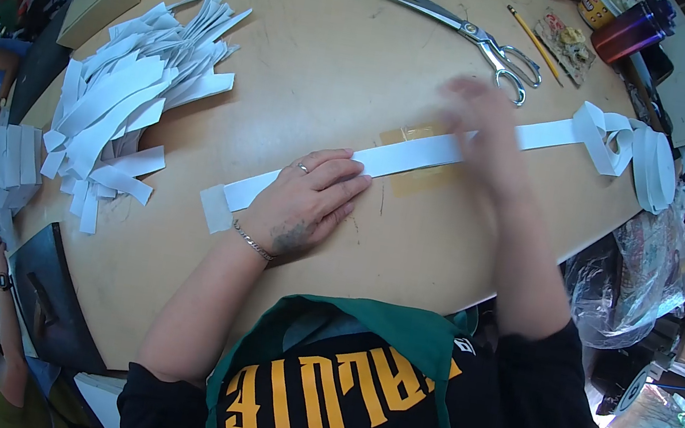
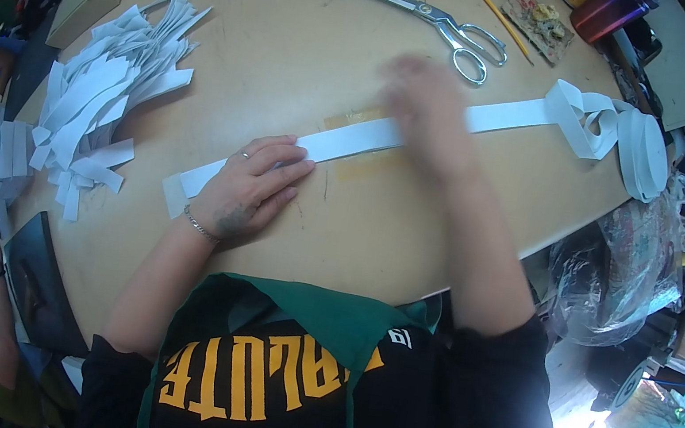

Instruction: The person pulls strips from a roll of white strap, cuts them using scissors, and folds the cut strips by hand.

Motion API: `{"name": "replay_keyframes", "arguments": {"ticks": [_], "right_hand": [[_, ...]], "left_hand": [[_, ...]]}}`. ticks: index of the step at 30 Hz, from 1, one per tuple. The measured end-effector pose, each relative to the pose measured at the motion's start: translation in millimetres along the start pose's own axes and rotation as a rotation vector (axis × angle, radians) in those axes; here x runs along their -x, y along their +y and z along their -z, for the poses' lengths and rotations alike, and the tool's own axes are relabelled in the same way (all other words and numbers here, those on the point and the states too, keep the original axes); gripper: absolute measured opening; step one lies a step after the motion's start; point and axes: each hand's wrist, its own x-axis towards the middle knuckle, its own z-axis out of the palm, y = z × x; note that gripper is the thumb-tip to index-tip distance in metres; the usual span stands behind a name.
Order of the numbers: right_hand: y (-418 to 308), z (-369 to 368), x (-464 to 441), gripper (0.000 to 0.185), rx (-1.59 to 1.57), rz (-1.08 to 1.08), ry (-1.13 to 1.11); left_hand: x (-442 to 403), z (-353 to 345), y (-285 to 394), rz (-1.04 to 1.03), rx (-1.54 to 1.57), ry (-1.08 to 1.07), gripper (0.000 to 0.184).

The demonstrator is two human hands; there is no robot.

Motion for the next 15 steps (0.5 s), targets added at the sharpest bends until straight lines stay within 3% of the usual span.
{"name": "replay_keyframes", "arguments": {"ticks": [1, 3, 6, 10, 13, 14, 15], "right_hand": [[23, 8, -11, 0.032, 0.090, -0.121, 0.105], [64, 24, -26, 0.034, 0.309, -0.356, 0.012], [102, 31, -30, 0.037, 0.397, -0.413, -0.217], [69, 52, -66, 0.034, 0.420, -0.480, -0.571], [58, 42, -93, 0.031, 0.712, -0.543, -0.850], [64, 45, -89, 0.023, 0.614, -0.456, -0.679], [65, 53, -85, 0.023, 0.437, -0.582, -0.668]], "left_hand": [[1, -1, 0, 0.009, 0.006, 0.004, 0.029], [2, -1, 0, 0.019, 0.010, 0.014, 0.028], [3, -3, -3, 0.001, 0.033, 0.034, 0.029], [4, -1, -8, -0.008, 0.082, 0.029, 0.032], [5, -1, -10, 0.024, 0.154, 0.051, 0.034], [4, 3, -8, 0.055, 0.195, 0.064, 0.035], [5, 4, -7, 0.088, 0.239, 0.076, 0.035]]}}
